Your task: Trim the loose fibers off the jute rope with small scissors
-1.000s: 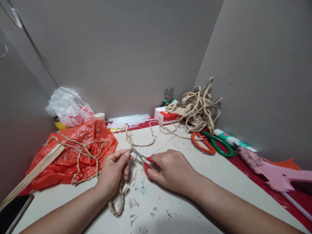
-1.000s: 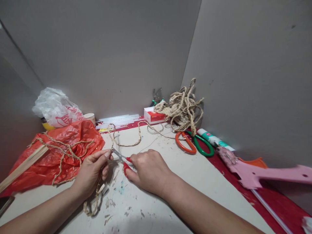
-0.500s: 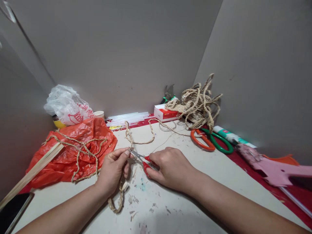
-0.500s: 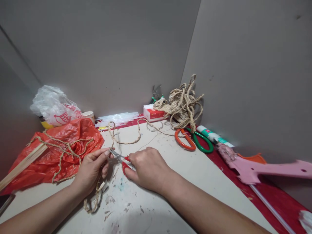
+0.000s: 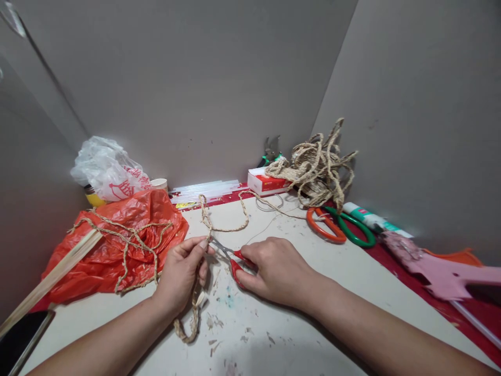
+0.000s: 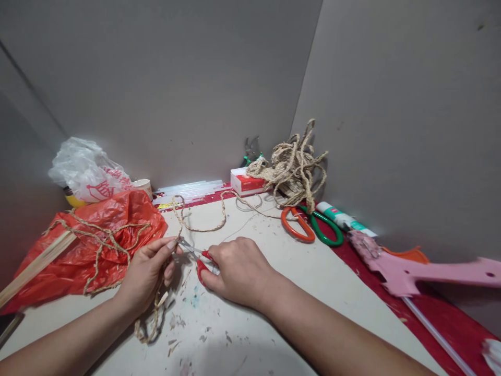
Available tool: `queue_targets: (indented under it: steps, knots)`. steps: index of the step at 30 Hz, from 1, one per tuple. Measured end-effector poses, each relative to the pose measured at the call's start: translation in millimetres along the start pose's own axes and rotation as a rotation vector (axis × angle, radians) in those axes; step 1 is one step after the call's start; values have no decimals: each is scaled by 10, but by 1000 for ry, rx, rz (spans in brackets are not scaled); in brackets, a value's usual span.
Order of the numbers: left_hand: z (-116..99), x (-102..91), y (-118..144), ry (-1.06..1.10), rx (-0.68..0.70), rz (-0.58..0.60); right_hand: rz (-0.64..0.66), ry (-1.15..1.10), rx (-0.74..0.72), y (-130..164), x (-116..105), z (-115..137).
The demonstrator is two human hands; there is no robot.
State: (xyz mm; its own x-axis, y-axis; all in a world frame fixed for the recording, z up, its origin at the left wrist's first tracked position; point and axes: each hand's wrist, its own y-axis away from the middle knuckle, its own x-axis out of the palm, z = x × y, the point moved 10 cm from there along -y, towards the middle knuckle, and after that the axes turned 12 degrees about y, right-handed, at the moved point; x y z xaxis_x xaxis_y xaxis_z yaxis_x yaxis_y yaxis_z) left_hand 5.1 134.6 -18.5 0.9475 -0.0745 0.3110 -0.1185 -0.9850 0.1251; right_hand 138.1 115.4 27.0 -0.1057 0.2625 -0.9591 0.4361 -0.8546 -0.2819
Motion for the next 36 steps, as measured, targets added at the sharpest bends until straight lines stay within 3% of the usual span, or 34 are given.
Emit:
queue_targets:
  steps: [16,36]
  knots:
    - [-42,-16,2,12,41,-26,20,14,-18,-14,5,-7]
    - [31,15,-9,30,10,35,6,85,-16,-24,-23,-13]
